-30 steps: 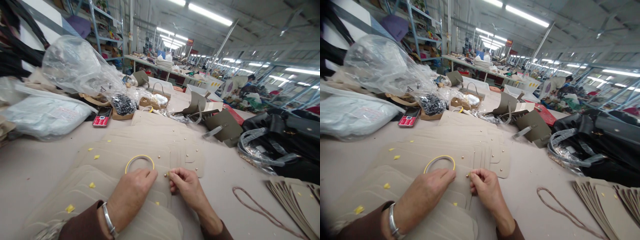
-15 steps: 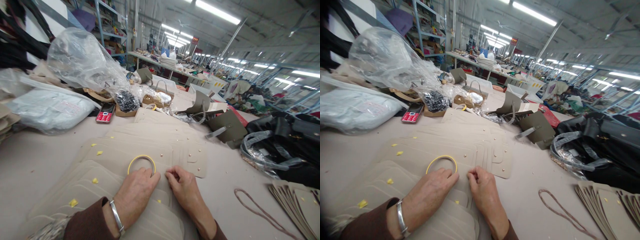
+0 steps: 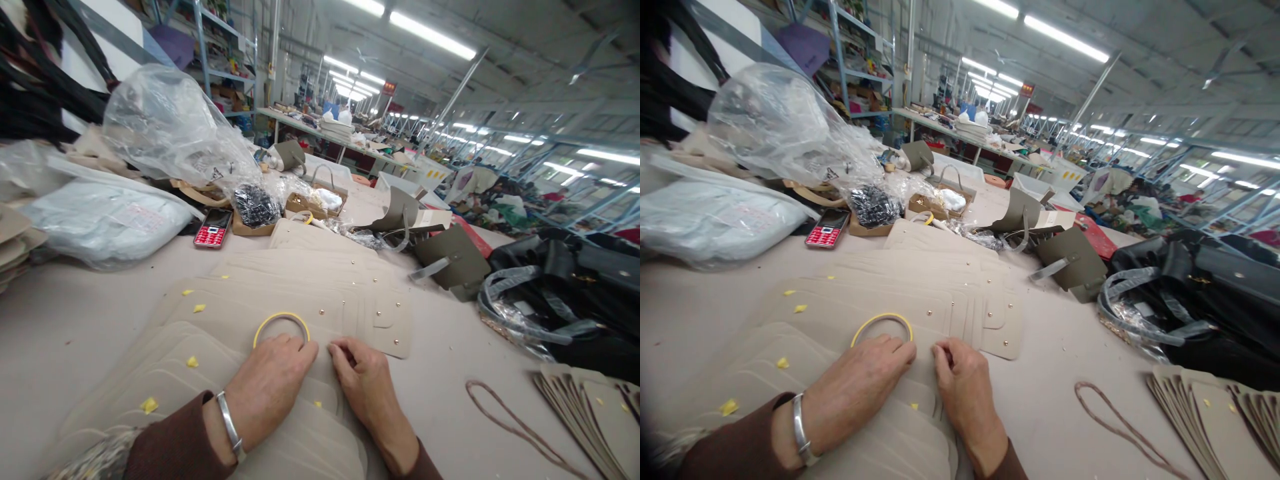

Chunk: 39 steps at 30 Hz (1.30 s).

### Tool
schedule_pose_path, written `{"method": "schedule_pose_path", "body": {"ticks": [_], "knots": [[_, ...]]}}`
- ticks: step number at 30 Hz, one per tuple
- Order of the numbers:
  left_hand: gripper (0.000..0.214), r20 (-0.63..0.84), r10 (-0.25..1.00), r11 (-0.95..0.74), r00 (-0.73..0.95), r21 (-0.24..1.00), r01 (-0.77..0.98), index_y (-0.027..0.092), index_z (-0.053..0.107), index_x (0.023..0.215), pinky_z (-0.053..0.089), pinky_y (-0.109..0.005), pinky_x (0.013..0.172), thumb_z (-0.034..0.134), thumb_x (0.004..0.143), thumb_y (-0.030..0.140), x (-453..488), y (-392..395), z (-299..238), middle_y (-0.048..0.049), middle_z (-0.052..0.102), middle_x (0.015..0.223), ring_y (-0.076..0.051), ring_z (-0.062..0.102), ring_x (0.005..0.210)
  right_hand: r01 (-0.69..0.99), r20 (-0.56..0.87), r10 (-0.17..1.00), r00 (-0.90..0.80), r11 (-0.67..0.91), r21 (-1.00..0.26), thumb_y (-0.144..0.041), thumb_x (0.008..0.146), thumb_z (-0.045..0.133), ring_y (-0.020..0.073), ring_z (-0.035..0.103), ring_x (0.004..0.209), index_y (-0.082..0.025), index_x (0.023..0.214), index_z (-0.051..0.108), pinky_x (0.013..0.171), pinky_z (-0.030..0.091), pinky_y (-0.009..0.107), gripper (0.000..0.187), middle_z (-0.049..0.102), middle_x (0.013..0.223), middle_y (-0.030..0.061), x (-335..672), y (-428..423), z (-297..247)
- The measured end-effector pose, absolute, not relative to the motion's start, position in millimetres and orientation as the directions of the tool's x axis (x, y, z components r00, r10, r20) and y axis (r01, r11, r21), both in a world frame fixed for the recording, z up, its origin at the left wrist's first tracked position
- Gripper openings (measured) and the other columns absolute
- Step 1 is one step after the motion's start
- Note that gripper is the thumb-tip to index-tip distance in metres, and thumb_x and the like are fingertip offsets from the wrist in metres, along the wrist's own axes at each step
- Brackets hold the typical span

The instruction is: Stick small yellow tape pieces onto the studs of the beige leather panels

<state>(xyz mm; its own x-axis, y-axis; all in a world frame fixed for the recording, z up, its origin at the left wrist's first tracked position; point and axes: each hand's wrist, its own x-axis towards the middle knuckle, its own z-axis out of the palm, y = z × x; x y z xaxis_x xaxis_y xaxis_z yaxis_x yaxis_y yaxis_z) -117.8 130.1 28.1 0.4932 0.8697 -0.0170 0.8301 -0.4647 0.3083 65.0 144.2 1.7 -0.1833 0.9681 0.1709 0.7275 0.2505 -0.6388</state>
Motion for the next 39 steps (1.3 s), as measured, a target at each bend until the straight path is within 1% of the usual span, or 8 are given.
{"method": "schedule_pose_path", "body": {"ticks": [5,9,13,17,25,31,35,39], "knots": [[0.018,0.148,0.873,-0.481,0.465,0.419,0.770,0.020,0.053,0.089,0.049,-0.032,0.068,0.038,0.094,0.011,-124,135,26,-0.0028,0.063,0.082,-0.020,0.060,0.075,0.723,-0.057,0.937,-0.344,0.226,-0.653,-0.021,0.085,0.057,0.0128,0.060,0.057,-0.017,0.070,0.070,0.055,0.038,0.021,0.020,0.068,0.062,-0.0006,72,143,15],[0.018,0.335,0.825,-0.565,0.455,0.473,0.676,0.021,0.053,0.108,0.052,-0.029,0.067,0.039,0.096,0.016,-131,135,22,-0.0019,0.068,0.091,-0.018,0.066,0.078,0.723,-0.166,0.886,-0.433,0.231,-0.651,-0.024,0.085,0.059,0.0100,0.052,0.046,-0.017,0.059,0.067,0.045,0.030,0.021,0.028,0.061,0.050,-0.0030,79,141,21],[0.043,0.390,0.787,-0.616,0.478,0.471,0.631,0.023,0.031,0.139,0.055,-0.028,0.073,0.040,0.098,0.018,-134,133,17,-0.0039,0.070,0.108,-0.017,0.069,0.088,0.573,0.144,0.932,-0.332,0.321,-0.754,-0.018,0.084,0.059,0.0135,0.060,0.063,-0.018,0.089,0.072,0.059,0.044,0.022,0.013,0.070,0.074,0.0008,72,142,19],[0.044,0.364,0.801,-0.598,0.476,0.444,0.667,0.021,0.026,0.141,0.056,-0.029,0.068,0.040,0.099,0.021,-132,131,13,-0.0056,0.071,0.104,-0.018,0.070,0.085,0.405,0.409,0.836,-0.366,0.539,-0.739,-0.012,0.086,0.057,0.0148,0.062,0.074,-0.018,0.103,0.065,0.069,0.049,0.024,0.020,0.068,0.086,0.0044,61,140,19],[0.037,0.269,0.811,-0.581,0.519,0.476,0.661,0.020,0.033,0.130,0.051,-0.027,0.063,0.042,0.095,0.014,-127,129,18,-0.0031,0.070,0.096,-0.019,0.069,0.081,0.438,0.529,0.753,-0.391,0.658,-0.613,-0.008,0.086,0.051,0.0142,0.061,0.066,-0.018,0.085,0.064,0.062,0.046,0.023,0.016,0.067,0.073,0.0035,51,138,15],[0.011,0.166,0.856,-0.499,0.489,0.512,0.699,0.021,0.049,0.091,0.037,-0.027,0.051,0.042,0.093,0.012,-126,129,25,0.0016,0.063,0.072,-0.016,0.061,0.062,0.547,0.582,0.746,-0.323,0.649,-0.529,-0.009,0.081,0.050,0.0117,0.055,0.053,-0.018,0.071,0.061,0.052,0.041,0.022,0.017,0.061,0.061,0.0004,49,137,8],[0.018,0.246,0.853,-0.519,0.461,0.487,0.702,0.021,0.049,0.081,0.032,-0.027,0.050,0.040,0.090,0.008,-126,130,26,0.0019,0.059,0.067,-0.015,0.055,0.057,0.525,0.453,0.857,-0.245,0.511,-0.681,-0.012,0.078,0.053,0.0113,0.055,0.050,-0.017,0.069,0.064,0.050,0.041,0.021,0.014,0.061,0.058,-0.0002,44,133,11],[0.021,0.406,0.790,-0.606,0.458,0.410,0.682,0.020,0.048,0.080,0.030,-0.029,0.048,0.035,0.089,0.006,-126,126,23,0.0012,0.055,0.066,-0.015,0.049,0.053,0.297,-0.036,0.993,-0.115,0.000,-0.955,-0.028,0.077,0.059,0.0106,0.053,0.041,-0.016,0.066,0.061,0.043,0.042,0.020,0.016,0.058,0.049,-0.0021,39,137,18]]}}
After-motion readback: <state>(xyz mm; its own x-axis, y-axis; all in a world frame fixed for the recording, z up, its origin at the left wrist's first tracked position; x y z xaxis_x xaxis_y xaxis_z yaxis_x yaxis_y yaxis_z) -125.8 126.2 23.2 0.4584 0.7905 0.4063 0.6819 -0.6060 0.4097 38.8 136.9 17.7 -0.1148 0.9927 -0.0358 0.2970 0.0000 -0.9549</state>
